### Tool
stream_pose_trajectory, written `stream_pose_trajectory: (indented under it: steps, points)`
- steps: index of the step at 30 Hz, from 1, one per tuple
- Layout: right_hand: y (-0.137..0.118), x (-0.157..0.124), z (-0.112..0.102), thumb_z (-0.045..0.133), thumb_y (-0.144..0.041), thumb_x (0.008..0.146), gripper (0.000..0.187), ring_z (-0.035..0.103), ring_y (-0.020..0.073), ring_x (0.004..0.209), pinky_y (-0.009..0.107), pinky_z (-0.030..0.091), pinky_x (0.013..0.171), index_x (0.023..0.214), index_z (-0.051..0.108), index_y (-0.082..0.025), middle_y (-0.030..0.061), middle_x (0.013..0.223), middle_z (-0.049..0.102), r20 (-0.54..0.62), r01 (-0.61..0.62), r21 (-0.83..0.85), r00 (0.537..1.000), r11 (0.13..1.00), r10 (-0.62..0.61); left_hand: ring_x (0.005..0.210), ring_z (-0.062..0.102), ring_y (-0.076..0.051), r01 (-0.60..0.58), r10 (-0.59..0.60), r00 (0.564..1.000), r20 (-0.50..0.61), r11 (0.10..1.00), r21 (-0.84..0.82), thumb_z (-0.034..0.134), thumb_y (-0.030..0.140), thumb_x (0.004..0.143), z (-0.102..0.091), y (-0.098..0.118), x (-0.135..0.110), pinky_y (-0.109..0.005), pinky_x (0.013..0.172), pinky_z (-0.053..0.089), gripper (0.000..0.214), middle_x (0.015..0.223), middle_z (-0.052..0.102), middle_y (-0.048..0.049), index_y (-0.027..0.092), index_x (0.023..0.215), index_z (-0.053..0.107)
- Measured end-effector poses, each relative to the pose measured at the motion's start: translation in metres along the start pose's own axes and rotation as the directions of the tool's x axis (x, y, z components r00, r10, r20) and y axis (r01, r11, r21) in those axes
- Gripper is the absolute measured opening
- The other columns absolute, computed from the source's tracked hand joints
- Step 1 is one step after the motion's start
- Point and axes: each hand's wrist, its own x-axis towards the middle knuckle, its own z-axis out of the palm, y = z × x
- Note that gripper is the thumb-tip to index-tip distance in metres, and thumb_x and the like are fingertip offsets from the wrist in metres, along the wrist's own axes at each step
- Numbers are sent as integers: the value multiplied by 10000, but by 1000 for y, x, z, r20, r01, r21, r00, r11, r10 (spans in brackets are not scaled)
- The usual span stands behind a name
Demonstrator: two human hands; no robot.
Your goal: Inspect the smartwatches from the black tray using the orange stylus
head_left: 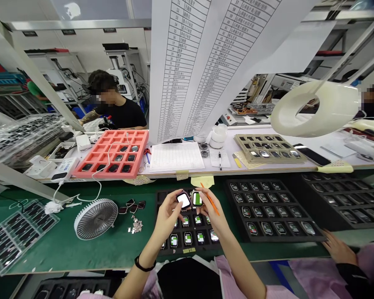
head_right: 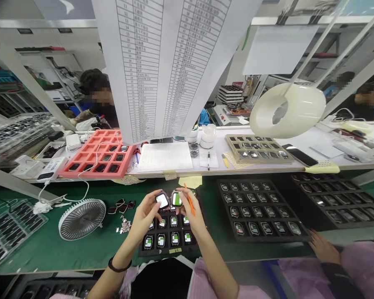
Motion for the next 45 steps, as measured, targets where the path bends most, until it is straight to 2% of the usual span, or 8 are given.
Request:
stream_pose_trajectory:
  steps: [4, 9, 14, 21, 28, 34, 40, 45]
  points:
    - [-3, -1, 1, 652, -444, 803, 349, 535, 132, 541, 242, 279, 405, 1096, 607, -259, 2, 775, 606, 9, 5, 1, 1000, 1000, -5, 900, 639, -203, -12, 12, 1000, 14, 1000, -6, 626, 413, 817, 1, 1, 0, -221, 497, 559, 531, 1203, 586, -135, 200, 1277, 469]
    - [-4, -3, 2, 722, -391, 742, 445, 595, 169, 639, 225, 296, 400, 1145, 574, -276, 11, 815, 612, 52, -1, 8, 999, 1000, 0, 599, 589, -107, 19, -19, 996, -92, 1000, -2, 591, 471, 830, 0, -1, 1, -200, 423, 512, 397, 943, 631, -57, 180, 1100, 586]
    - [-2, -3, 2, 665, -412, 801, 272, 526, 109, 517, 236, 309, 422, 1019, 618, -255, -16, 756, 568, 4, 12, 2, 1000, 1000, -12, 527, 521, -91, 19, -17, 995, -97, 1000, 20, 577, 517, 831, 0, -1, 1, -177, 378, 436, 367, 781, 601, -21, 172, 944, 637]
    - [-2, -1, 2, 703, -451, 753, 263, 381, 104, 483, 265, 370, 469, 926, 647, -261, -50, 658, 422, -77, -28, -36, 997, 999, 25, 720, 577, -144, 13, -13, 1000, -3, 1000, 11, 678, 427, 770, 2, -4, 2, -195, 436, 500, 459, 1003, 607, -80, 190, 1145, 563]
    - [-1, -2, -3, 738, -386, 734, 378, 477, 131, 564, 287, 429, 559, 1064, 598, -264, -34, 725, 508, 22, -13, -89, 1000, 996, 15, 609, 554, -103, 49, -48, 996, -73, 999, 9, 678, 453, 767, 3, -3, 3, -167, 389, 446, 403, 899, 590, -42, 176, 1043, 581]
    - [1, -2, -6, 769, -332, 716, 470, 589, 184, 868, 291, 478, 719, 1130, 555, -274, 28, 992, 611, 111, 9, -75, 994, 997, -1, 577, 502, -79, 67, -70, 995, -78, 997, -36, 628, 491, 804, 1, -5, 6, -168, 449, 478, 341, 768, 559, 3, 177, 937, 614]
    - [6, 0, -5, 622, -462, 839, 340, 508, 102, 543, 231, 345, 457, 1122, 585, -278, -6, 808, 556, 55, -36, -42, 998, 998, 38, 813, 596, -139, 6, -6, 1000, 24, 1000, 0, 700, 382, 766, 0, -10, 7, -221, 626, 548, 419, 1091, 608, -68, 203, 1123, 575]
    - [12, 3, -6, 599, -499, 848, 381, 479, 85, 509, 224, 260, 405, 1156, 582, -276, 21, 861, 558, 68, 4, -26, 998, 1000, -3, 532, 509, -58, 48, -48, 998, 35, 999, 16, 551, 439, 868, -3, -9, 6, -194, 438, 445, 433, 1044, 617, -71, 204, 1231, 542]
